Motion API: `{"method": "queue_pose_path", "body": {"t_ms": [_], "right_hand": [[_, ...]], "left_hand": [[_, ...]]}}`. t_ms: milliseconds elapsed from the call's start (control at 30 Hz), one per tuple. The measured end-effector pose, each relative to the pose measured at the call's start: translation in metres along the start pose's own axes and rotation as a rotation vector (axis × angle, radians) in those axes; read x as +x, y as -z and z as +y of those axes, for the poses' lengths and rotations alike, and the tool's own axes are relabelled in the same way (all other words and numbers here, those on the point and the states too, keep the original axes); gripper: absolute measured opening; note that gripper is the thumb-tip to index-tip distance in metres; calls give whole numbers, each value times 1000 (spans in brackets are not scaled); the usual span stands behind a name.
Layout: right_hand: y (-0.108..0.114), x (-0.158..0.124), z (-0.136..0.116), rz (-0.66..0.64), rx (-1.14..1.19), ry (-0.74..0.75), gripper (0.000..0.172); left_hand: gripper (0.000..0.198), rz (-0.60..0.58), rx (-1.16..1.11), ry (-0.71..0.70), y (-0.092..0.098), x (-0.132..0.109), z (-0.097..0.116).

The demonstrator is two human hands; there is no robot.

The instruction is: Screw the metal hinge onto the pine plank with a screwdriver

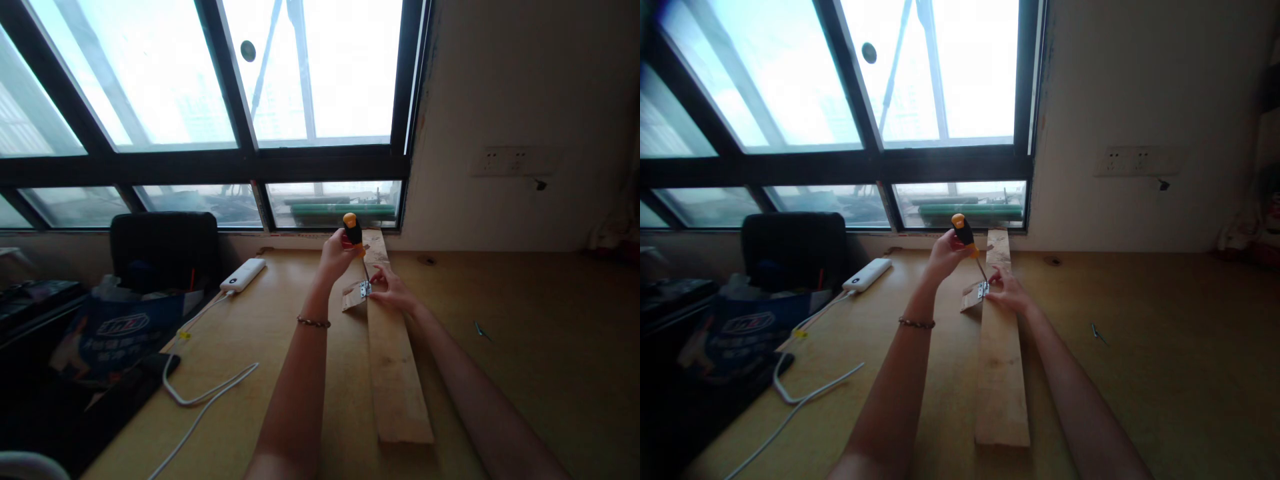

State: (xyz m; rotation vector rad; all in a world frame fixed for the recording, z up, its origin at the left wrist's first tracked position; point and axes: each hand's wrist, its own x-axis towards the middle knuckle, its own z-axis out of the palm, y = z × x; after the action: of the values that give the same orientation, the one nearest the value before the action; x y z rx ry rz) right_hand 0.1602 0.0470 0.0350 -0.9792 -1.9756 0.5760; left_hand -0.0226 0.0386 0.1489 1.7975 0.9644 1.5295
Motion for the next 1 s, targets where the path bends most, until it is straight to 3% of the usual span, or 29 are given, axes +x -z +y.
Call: {"method": "queue_pose_path", "body": {"t_ms": [400, 600, 1000], "right_hand": [[-1, 1, 6, -5, 6, -6, 74], [-2, 1, 7, -1, 11, -12, 74], [-2, 1, 4, 6, 41, -13, 73]], "left_hand": [[35, 82, 78, -74, -25, -2, -5], [30, 78, 90, -100, -25, 0, -11], [35, 88, 162, -15, -18, -4, 7]]}}
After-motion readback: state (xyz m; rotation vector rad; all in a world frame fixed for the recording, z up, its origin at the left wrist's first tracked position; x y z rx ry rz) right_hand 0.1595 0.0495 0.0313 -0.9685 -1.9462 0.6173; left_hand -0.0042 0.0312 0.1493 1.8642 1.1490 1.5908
